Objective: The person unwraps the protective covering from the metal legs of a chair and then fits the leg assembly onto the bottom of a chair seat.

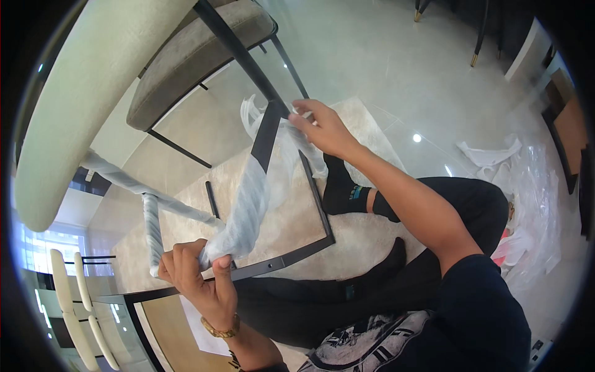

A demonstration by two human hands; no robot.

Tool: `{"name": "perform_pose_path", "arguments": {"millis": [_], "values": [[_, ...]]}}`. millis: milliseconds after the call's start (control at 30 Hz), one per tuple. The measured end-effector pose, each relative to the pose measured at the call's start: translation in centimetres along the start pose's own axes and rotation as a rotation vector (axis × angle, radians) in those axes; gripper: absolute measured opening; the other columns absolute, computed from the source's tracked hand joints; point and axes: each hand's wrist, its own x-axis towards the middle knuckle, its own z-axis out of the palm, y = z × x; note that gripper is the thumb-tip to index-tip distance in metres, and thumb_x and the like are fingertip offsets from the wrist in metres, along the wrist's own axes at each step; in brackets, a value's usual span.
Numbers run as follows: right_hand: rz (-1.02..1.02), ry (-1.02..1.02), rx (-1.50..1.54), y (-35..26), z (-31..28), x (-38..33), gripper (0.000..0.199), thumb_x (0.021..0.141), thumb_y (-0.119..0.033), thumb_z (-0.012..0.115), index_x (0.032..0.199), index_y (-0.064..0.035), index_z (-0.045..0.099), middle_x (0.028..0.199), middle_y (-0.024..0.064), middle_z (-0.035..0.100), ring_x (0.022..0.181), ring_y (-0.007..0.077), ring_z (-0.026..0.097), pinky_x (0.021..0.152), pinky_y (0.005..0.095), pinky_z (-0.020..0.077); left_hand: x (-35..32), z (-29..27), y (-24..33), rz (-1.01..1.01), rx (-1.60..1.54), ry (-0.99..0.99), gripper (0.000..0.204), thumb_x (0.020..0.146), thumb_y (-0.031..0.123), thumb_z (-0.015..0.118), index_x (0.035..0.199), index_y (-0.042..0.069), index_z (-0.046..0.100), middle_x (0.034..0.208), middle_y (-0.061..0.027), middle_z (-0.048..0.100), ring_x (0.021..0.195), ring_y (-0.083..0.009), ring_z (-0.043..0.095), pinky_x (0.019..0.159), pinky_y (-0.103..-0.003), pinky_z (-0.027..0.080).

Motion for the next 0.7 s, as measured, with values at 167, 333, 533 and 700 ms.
{"name": "perform_pose_path", "arguments": {"millis": [167,333,533,700], "values": [[-0.043,-0.085,-0.129,1.2,-0.2,1.7,0.038,0.099,-0.034,0.058,0.094,0.001,0.071,0.079,0.0095,0.065,0.072,0.0195,0.063,0.067,0.0336,0.0497,-0.5,-0.1,0.1,-0.001,0.018,0.002,0.049,0.096,0.051,0.059,0.09,0.002,0.058,0.083,-0.005,0.052,0.084,-0.0229,0.041,0.087,-0.038,0.029],[0.074,-0.143,-0.316,9.4,-1.2,0.1,0.034,0.099,-0.029,0.056,0.091,0.0016,0.071,0.069,0.0081,0.063,0.067,0.0162,0.062,0.063,0.032,0.0491,-1.3,-0.1,0.7,-0.035,0.031,-0.001,0.054,0.094,0.057,0.056,0.087,0.004,0.061,0.078,-0.0056,0.055,0.078,-0.0259,0.046,0.084,-0.04,0.031],[0.235,0.071,-0.054,11.9,-3.0,-3.0,0.018,0.091,-0.01,0.063,0.105,0.0005,0.068,0.078,0.0055,0.065,0.071,0.0113,0.062,0.063,0.027,0.0499,-2.0,0.0,0.2,-0.036,0.036,0.017,0.053,0.092,0.055,0.057,0.087,0.002,0.061,0.077,-0.0071,0.057,0.077,-0.0256,0.047,0.082,-0.041,0.031],[-0.255,0.006,0.038,1.3,-1.1,-1.7,0.019,0.09,-0.004,0.063,0.108,-0.0027,0.067,0.099,0.0046,0.065,0.081,0.0117,0.061,0.067,0.0276,0.0498,-2.0,-0.1,-0.3,-0.038,0.005,0.013,0.057,0.094,0.056,0.058,0.091,0.0,0.057,0.084,-0.0072,0.051,0.086,-0.024,0.043,0.083,-0.037,0.03]]}}
